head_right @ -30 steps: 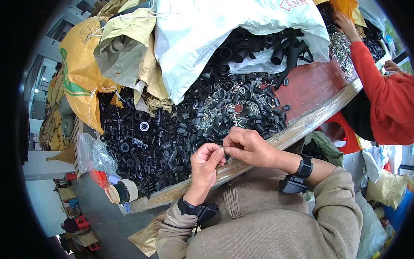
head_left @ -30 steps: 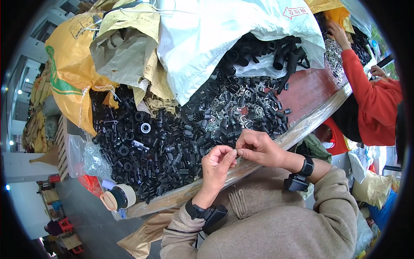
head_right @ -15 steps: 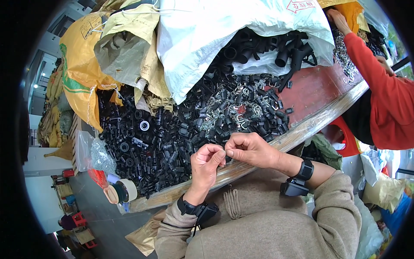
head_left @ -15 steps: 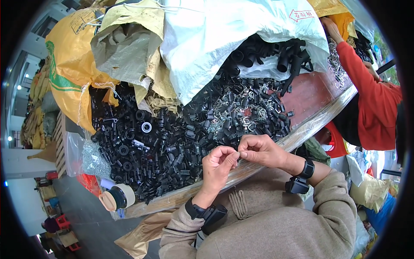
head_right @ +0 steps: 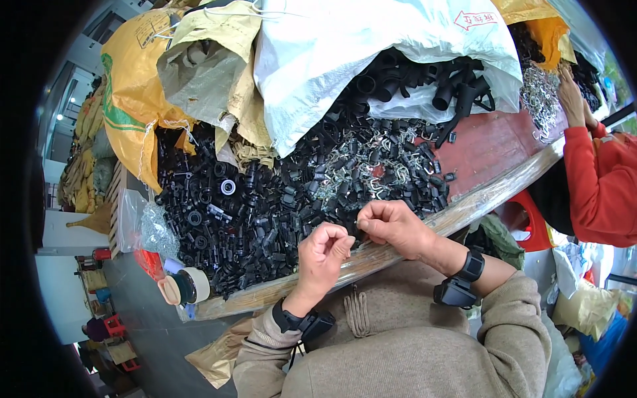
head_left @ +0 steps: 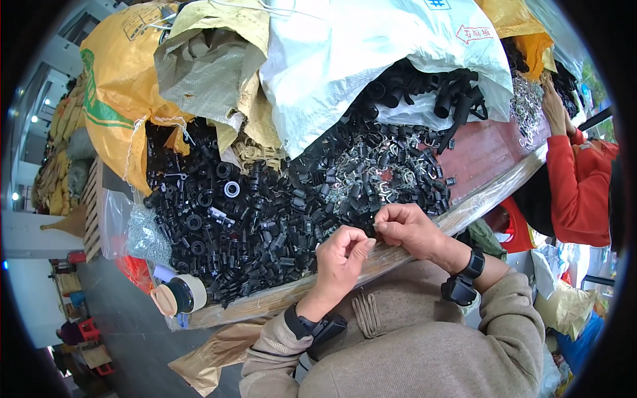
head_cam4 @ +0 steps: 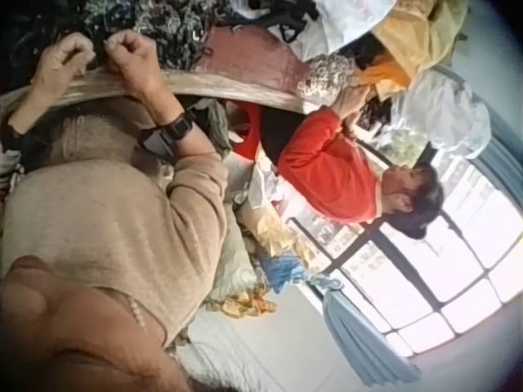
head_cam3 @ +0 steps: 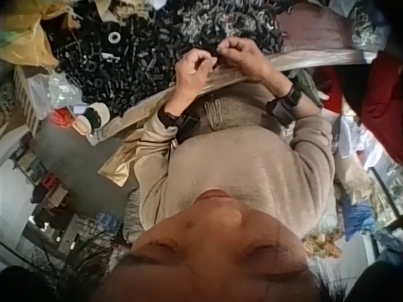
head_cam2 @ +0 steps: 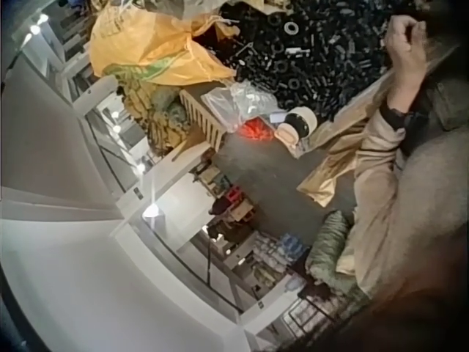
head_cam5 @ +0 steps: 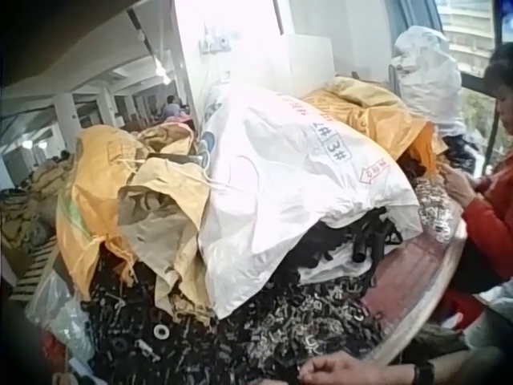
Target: The person picks up a black plastic housing and a small beige insert, pressing the insert into the housing. They then fit a larger black plastic sleeve over the assembly before placing the completed unit into a green bag.
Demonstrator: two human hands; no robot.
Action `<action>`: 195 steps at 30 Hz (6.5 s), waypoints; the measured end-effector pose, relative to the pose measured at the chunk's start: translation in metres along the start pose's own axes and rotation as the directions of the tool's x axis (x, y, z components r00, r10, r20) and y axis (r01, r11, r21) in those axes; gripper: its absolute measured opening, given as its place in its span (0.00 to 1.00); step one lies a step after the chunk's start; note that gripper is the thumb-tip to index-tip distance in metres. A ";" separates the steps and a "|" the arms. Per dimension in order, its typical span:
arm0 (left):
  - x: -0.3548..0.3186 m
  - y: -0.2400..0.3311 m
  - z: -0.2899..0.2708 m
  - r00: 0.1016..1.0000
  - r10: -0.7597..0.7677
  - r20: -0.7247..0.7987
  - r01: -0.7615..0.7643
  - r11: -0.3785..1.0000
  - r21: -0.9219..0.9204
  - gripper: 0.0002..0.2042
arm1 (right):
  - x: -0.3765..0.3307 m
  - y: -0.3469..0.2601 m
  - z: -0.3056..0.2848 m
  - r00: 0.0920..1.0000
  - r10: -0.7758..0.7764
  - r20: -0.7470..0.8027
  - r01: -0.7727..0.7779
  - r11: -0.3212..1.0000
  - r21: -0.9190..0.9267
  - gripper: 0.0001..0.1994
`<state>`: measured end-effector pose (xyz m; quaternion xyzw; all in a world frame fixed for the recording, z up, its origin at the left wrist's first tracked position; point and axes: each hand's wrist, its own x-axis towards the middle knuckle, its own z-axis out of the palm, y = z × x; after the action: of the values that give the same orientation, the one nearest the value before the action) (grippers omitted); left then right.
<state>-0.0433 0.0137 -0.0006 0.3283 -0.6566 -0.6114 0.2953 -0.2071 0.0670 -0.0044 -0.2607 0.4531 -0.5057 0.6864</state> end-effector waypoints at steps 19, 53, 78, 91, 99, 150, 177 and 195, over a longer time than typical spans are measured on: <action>0.005 0.016 -0.108 0.887 0.267 -0.377 -0.012 0.829 0.559 0.22 | 0.011 -0.016 0.028 0.994 -0.103 -0.024 0.089 0.940 -0.328 0.04; -0.011 0.011 -0.052 0.735 0.667 0.121 -0.610 0.573 0.548 0.34 | 0.033 -0.028 0.074 0.951 -0.177 -0.253 0.248 0.926 0.284 0.04; -0.007 0.009 -0.020 0.878 -0.376 0.298 0.454 0.452 -0.768 0.32 | 0.041 -0.022 0.044 0.767 -0.633 0.107 0.575 0.603 -0.554 0.02; -0.017 0.021 -0.021 0.942 -0.331 0.061 0.256 0.588 -0.767 0.36 | -0.007 -0.026 0.036 0.676 -0.617 0.402 0.635 0.212 -0.743 0.06; -0.024 0.022 -0.018 0.927 -0.364 0.093 0.320 0.634 -0.704 0.35 | -0.007 -0.026 0.035 0.623 -0.571 0.534 0.621 -0.053 -0.782 0.09; -0.028 0.008 -0.024 0.895 -0.418 0.159 0.400 0.588 -0.703 0.34 | -0.010 -0.023 0.043 0.728 -0.478 0.491 0.553 -0.013 -0.833 0.08; -0.026 0.008 -0.026 0.874 -0.447 0.191 0.434 0.542 -0.720 0.31 | -0.011 -0.023 0.048 0.784 -0.431 0.447 0.497 0.003 -0.868 0.08; -0.026 0.009 -0.027 0.862 -0.458 0.216 0.466 0.550 -0.693 0.30 | -0.014 -0.025 0.048 0.776 -0.411 0.479 0.505 -0.050 -0.861 0.09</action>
<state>-0.0070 0.0183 0.0111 0.3417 -0.2517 -0.8768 0.2262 -0.1769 0.0664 0.0434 -0.7906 0.5253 -0.2751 0.1529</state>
